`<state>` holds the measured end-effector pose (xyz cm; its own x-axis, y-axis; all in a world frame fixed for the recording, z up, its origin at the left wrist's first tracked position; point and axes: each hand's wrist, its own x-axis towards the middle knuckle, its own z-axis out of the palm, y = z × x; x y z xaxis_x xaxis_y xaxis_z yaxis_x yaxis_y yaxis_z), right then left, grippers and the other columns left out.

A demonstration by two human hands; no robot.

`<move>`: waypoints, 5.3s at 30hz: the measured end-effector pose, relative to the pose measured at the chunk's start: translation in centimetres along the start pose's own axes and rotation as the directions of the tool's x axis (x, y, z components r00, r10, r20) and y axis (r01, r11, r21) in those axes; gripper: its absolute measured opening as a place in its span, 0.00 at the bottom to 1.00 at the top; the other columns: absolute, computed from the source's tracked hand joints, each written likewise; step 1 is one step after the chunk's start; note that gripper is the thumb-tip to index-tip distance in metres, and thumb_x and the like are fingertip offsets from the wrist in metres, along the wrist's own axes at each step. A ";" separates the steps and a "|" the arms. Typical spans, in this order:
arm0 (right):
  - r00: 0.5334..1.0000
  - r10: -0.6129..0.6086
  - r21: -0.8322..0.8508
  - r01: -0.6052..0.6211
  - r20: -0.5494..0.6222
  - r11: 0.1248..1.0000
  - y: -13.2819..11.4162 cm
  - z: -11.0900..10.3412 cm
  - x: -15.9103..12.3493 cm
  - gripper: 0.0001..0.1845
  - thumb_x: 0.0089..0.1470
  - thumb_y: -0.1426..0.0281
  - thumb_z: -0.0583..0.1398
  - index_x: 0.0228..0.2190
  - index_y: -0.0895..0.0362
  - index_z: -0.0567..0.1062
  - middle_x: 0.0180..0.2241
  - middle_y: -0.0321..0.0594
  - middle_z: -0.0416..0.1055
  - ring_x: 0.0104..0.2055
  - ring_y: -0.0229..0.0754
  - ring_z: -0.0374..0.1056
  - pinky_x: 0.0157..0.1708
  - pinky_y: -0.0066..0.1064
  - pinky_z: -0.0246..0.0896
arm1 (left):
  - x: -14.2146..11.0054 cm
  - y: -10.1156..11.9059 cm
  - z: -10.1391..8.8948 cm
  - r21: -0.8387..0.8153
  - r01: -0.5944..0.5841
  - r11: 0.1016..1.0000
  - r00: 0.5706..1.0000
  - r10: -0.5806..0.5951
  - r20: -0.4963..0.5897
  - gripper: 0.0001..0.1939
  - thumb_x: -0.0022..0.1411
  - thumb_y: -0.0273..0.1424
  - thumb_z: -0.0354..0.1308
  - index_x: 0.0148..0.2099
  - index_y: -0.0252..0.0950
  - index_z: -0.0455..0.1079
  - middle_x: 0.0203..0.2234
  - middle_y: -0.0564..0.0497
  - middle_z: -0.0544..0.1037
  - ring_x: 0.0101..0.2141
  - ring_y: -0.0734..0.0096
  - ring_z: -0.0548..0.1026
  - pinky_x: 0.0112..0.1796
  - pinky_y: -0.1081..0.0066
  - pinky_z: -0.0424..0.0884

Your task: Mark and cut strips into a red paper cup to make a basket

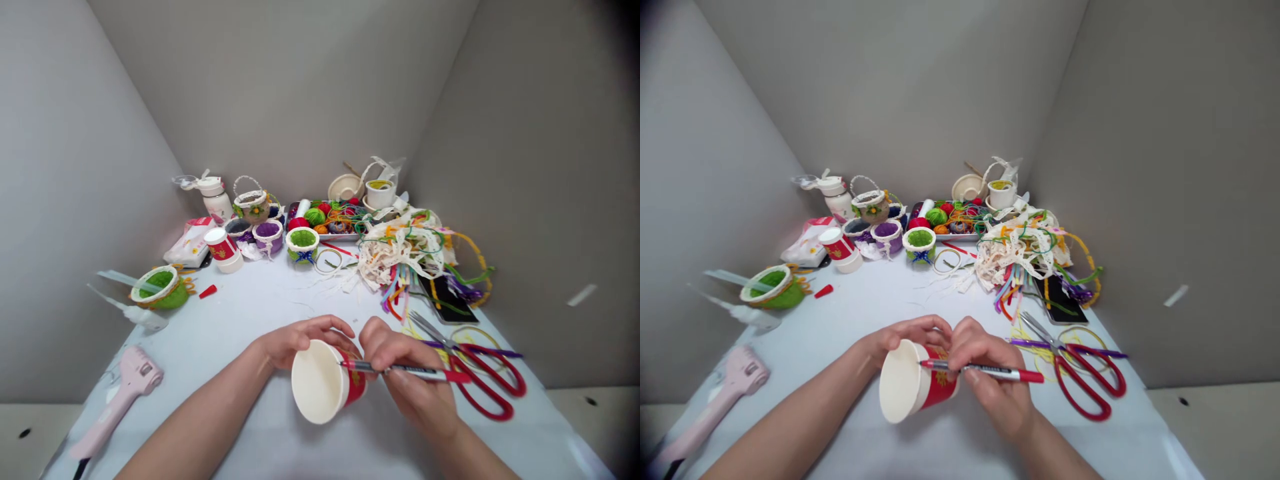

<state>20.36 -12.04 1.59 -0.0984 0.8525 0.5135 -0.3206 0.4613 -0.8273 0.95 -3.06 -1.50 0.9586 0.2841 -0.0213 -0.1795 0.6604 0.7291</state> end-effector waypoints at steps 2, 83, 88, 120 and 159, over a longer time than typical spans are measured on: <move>1.000 0.006 0.002 -0.006 0.013 1.000 0.0 0.0 0.1 0.08 0.60 0.66 0.59 0.36 0.51 0.79 0.25 0.40 0.71 0.33 0.44 0.62 0.35 0.39 0.57 | 0.0 0.0 0.0 -0.004 0.008 1.000 1.000 -0.008 0.003 0.41 0.42 0.45 0.71 0.56 0.33 0.67 0.49 0.37 0.73 0.46 0.55 0.73 0.47 0.60 0.67; 0.843 0.483 0.238 -0.432 -0.236 0.870 6.2 -1.9 1.1 0.20 0.49 0.63 0.68 0.43 0.49 0.69 0.44 0.39 0.77 0.46 0.46 0.73 0.48 0.41 0.68 | 2.5 -2.1 1.0 0.616 -0.147 0.774 0.748 0.494 -0.442 0.36 0.55 0.37 0.67 0.63 0.36 0.60 0.60 0.40 0.68 0.59 0.52 0.66 0.57 0.59 0.63; 0.845 0.410 0.022 -0.429 -0.343 0.903 6.9 -2.7 0.9 0.20 0.48 0.63 0.69 0.40 0.50 0.67 0.41 0.36 0.75 0.44 0.43 0.72 0.47 0.37 0.67 | 2.5 -2.2 0.6 0.636 -0.118 0.763 0.699 0.519 -0.493 0.33 0.53 0.37 0.68 0.59 0.36 0.63 0.55 0.41 0.72 0.54 0.54 0.71 0.54 0.60 0.66; 0.839 0.274 -0.171 -0.391 -0.469 0.904 6.9 -3.0 1.5 0.21 0.48 0.60 0.68 0.33 0.52 0.61 0.48 0.46 0.77 0.45 0.46 0.73 0.41 0.39 0.68 | 2.5 -1.3 0.0 0.713 0.064 0.698 0.404 0.635 -0.659 0.28 0.51 0.38 0.67 0.52 0.36 0.62 0.48 0.42 0.73 0.45 0.58 0.74 0.41 0.64 0.70; 0.793 0.609 -0.968 0.137 -0.018 -0.208 5.2 -1.3 3.7 0.26 0.56 0.82 0.52 0.54 0.53 0.69 0.36 0.45 0.74 0.41 0.49 0.68 0.38 0.36 0.45 | -0.5 3.8 -1.5 -0.141 -0.603 0.785 0.635 0.366 -0.680 0.27 0.54 0.31 0.62 0.56 0.31 0.67 0.40 0.43 0.80 0.40 0.61 0.78 0.47 0.62 0.71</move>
<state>19.55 -6.21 -1.11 -0.2560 0.9614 -0.1007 0.9655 0.2594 0.0220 -0.50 0.33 0.25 0.3928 0.8950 -0.2115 -0.7502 0.4448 0.4892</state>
